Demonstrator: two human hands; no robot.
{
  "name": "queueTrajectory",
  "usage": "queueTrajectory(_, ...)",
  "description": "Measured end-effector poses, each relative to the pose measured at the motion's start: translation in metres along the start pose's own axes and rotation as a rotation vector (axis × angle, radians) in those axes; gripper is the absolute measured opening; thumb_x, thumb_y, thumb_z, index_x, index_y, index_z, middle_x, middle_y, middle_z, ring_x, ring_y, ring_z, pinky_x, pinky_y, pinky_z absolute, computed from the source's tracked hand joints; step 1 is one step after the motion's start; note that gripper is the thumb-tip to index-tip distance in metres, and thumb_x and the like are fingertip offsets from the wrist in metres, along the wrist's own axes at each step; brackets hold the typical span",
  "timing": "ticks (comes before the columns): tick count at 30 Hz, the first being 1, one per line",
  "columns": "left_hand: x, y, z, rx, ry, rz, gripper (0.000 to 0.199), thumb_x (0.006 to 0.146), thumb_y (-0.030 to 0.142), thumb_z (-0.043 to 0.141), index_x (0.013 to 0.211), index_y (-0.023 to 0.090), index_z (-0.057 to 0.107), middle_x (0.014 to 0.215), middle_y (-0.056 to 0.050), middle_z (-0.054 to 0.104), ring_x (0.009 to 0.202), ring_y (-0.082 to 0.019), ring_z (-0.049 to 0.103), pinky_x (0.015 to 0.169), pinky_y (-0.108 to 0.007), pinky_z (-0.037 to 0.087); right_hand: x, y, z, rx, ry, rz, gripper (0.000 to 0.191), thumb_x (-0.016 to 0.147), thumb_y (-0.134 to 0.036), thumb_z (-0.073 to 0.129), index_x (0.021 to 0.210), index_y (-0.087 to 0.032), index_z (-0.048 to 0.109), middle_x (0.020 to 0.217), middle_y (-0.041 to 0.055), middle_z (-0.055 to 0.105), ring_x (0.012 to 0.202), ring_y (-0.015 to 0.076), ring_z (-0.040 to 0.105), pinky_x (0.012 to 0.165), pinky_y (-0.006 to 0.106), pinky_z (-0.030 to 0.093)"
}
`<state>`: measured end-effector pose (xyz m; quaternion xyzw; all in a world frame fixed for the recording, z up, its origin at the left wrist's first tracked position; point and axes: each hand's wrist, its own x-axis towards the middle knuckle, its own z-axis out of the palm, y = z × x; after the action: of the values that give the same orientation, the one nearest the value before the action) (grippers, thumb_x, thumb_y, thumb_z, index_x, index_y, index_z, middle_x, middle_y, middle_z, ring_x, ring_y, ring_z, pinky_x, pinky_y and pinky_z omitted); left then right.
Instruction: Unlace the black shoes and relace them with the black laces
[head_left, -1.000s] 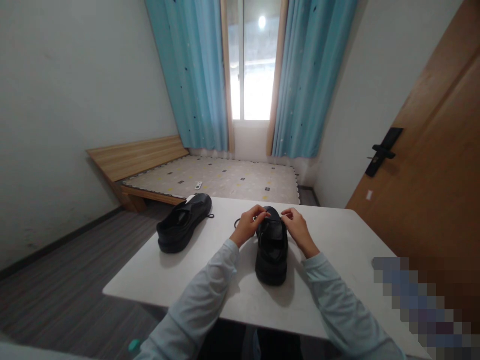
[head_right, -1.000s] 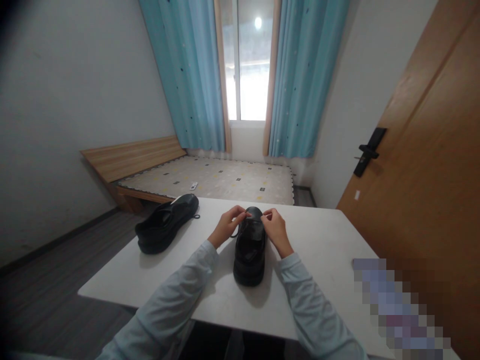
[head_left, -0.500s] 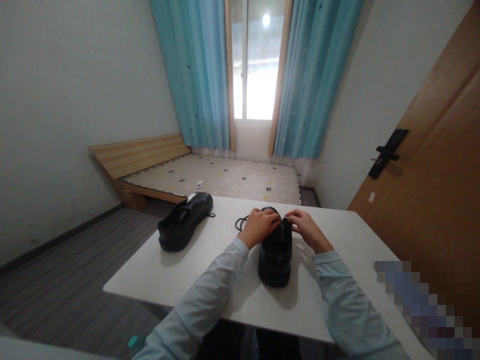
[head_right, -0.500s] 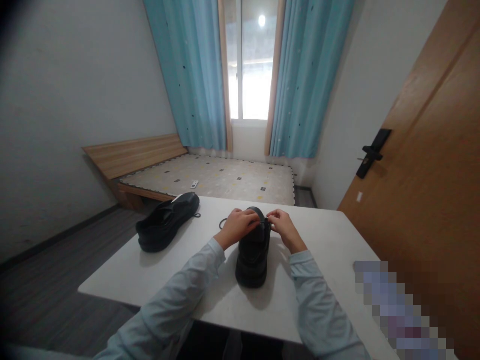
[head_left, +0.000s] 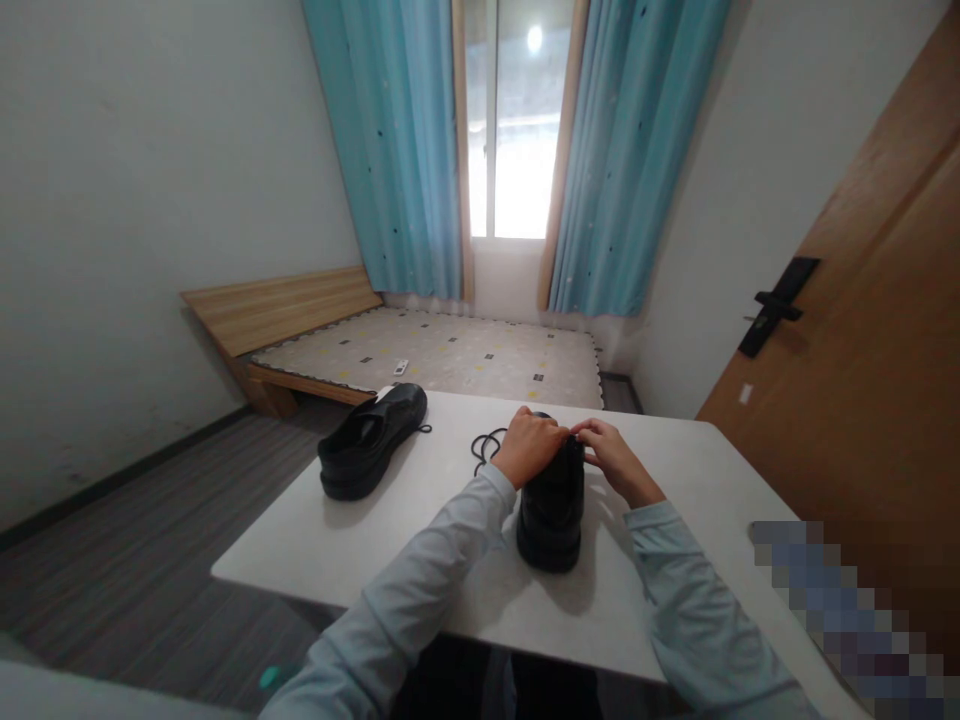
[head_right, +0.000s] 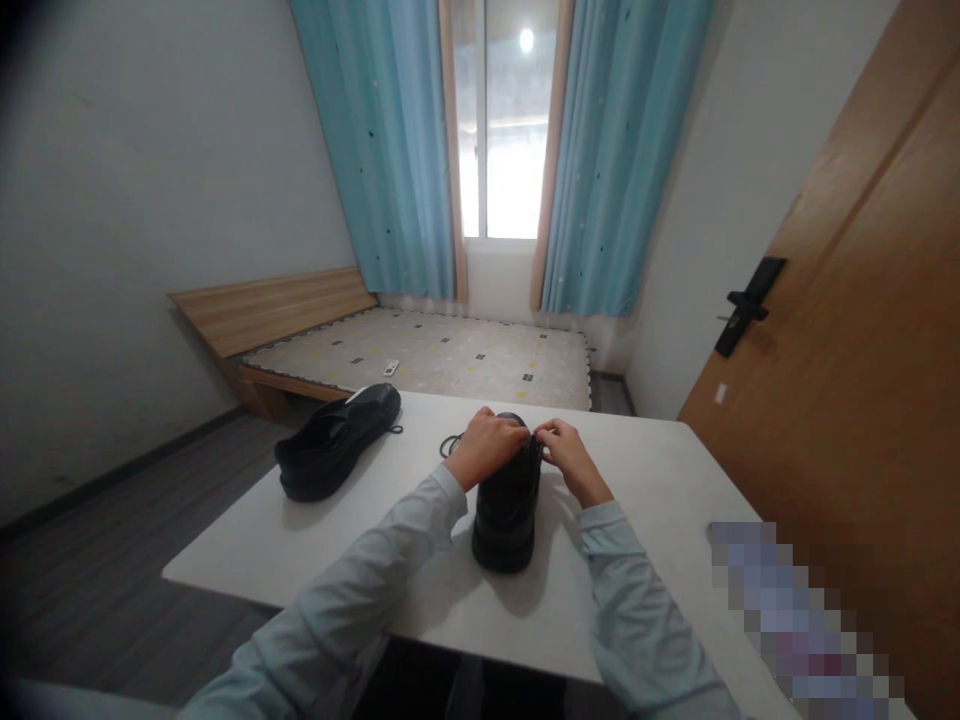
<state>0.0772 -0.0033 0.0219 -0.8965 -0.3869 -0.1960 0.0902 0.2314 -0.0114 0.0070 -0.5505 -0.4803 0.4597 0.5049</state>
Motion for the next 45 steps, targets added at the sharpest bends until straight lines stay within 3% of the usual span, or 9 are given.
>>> queueTrajectory(7,-0.002,0.001,-0.003,-0.039,-0.021,-0.058,0.020,0.087,0.023,0.048,0.084,0.019,0.067,0.086,-0.007,0.069,0.078,-0.018,0.064,0.076,-0.034,0.035,0.002,0.003,-0.002,-0.002,-0.002,-0.028,0.008,0.060,-0.023,0.063,0.064,-0.018,0.058,0.066,0.0004,0.061,0.066,0.0140,0.059,0.063,0.028,0.052)
queueTrajectory(13,-0.003,0.003,0.001,-0.088,-0.001,-0.175,0.013,0.084,0.025,0.055,0.086,0.021,0.067,0.090,-0.004,0.068,0.085,-0.020,0.062,0.077,-0.034,0.036,0.006,0.010,-0.006,0.016,-0.071,-0.101,0.027,0.055,-0.038,0.074,0.062,-0.015,0.060,0.060,0.0003,0.061,0.061,0.0130,0.058,0.068,0.031,0.050)
queueTrajectory(17,-0.004,0.000,0.005,-0.144,-0.003,-0.211,0.011,0.081,0.028,0.060,0.089,0.022,0.066,0.095,-0.003,0.067,0.089,-0.020,0.061,0.079,-0.034,0.037,0.007,0.015,-0.008,-0.076,-0.102,-0.179,0.037,0.050,-0.046,0.077,0.060,-0.015,0.060,0.057,-0.0012,0.059,0.057,0.0125,0.053,0.062,0.029,0.046)
queueTrajectory(23,-0.003,-0.002,0.010,-0.235,-0.008,-0.220,0.009,0.079,0.024,0.062,0.086,0.022,0.066,0.093,-0.003,0.065,0.091,-0.020,0.059,0.081,-0.033,0.039,0.008,0.022,-0.007,-0.075,-0.128,-0.136,0.046,0.047,-0.056,0.075,0.059,-0.017,0.055,0.055,-0.0030,0.056,0.057,0.0123,0.052,0.061,0.029,0.044)
queueTrajectory(28,-0.003,-0.006,0.013,-0.332,0.089,-0.238,0.020,0.077,0.029,0.065,0.095,0.022,0.064,0.096,-0.004,0.064,0.095,-0.022,0.057,0.081,-0.033,0.042,0.011,0.027,-0.006,-0.053,-0.073,-0.127,0.045,0.048,-0.056,0.075,0.058,-0.017,0.054,0.057,-0.0024,0.057,0.060,0.0135,0.054,0.065,0.031,0.047)
queueTrajectory(32,-0.005,-0.024,0.010,-0.517,0.191,-0.282,0.019,0.079,0.034,0.062,0.090,0.019,0.064,0.091,-0.004,0.066,0.088,-0.017,0.059,0.081,-0.029,0.044,0.013,0.030,-0.006,-0.049,-0.038,-0.119,0.042,0.053,-0.053,0.074,0.060,-0.017,0.053,0.060,-0.0014,0.058,0.062,0.0141,0.056,0.063,0.032,0.049)
queueTrajectory(35,-0.014,-0.050,0.011,-0.554,0.242,-0.426,0.014,0.083,0.027,0.057,0.086,0.017,0.065,0.088,-0.004,0.068,0.084,-0.016,0.060,0.080,-0.027,0.045,0.013,0.030,-0.006,-0.038,-0.019,-0.110,0.039,0.057,-0.051,0.071,0.062,-0.018,0.052,0.063,-0.0002,0.060,0.063,0.0144,0.058,0.061,0.031,0.049)
queueTrajectory(39,-0.035,-0.084,0.022,-0.416,0.108,-0.689,0.011,0.079,0.022,0.057,0.084,0.016,0.066,0.085,-0.005,0.069,0.078,-0.015,0.063,0.075,-0.026,0.046,0.012,0.028,-0.004,-0.007,-0.002,-0.118,0.035,0.061,-0.047,0.069,0.064,-0.018,0.051,0.062,-0.0005,0.060,0.060,0.0139,0.059,0.059,0.030,0.050)
queueTrajectory(45,-0.057,-0.103,0.033,-0.324,0.023,-0.794,0.015,0.076,0.031,0.063,0.081,0.016,0.066,0.080,-0.006,0.068,0.078,-0.018,0.062,0.071,-0.027,0.046,0.013,0.029,-0.005,0.033,0.014,-0.152,0.034,0.063,-0.046,0.069,0.066,-0.018,0.049,0.060,-0.0014,0.061,0.058,0.0130,0.060,0.055,0.028,0.050)
